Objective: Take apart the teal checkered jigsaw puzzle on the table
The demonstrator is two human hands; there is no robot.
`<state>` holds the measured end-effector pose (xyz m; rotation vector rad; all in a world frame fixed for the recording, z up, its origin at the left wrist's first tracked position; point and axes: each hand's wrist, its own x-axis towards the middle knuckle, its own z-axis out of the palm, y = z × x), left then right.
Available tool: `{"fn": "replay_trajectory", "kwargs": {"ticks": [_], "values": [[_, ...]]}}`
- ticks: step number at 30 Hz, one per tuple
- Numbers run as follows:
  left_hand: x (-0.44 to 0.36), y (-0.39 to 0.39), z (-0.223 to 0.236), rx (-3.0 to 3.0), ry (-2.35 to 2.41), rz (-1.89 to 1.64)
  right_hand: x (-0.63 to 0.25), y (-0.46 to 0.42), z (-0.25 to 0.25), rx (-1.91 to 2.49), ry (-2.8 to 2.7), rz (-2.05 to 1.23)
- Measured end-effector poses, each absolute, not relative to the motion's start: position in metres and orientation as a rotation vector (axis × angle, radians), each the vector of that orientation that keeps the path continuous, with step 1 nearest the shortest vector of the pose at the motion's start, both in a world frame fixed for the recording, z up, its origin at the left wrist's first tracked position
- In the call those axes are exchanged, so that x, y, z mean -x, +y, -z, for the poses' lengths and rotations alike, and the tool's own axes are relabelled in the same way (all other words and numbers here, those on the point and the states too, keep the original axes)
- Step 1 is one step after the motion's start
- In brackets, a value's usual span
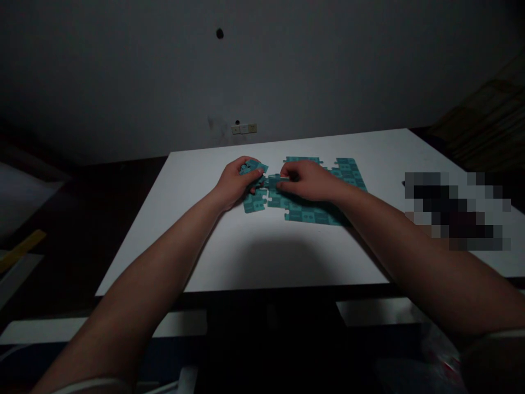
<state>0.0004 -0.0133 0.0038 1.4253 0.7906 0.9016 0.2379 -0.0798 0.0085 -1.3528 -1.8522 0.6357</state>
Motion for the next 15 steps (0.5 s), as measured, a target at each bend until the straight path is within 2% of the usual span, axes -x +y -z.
{"fn": "replay_trajectory", "kwargs": {"ticks": [15], "values": [[0.000,-0.012,-0.003,-1.389,0.746,-0.803,-0.220,-0.079,-0.012,1.232,-1.401,-0.765]]}}
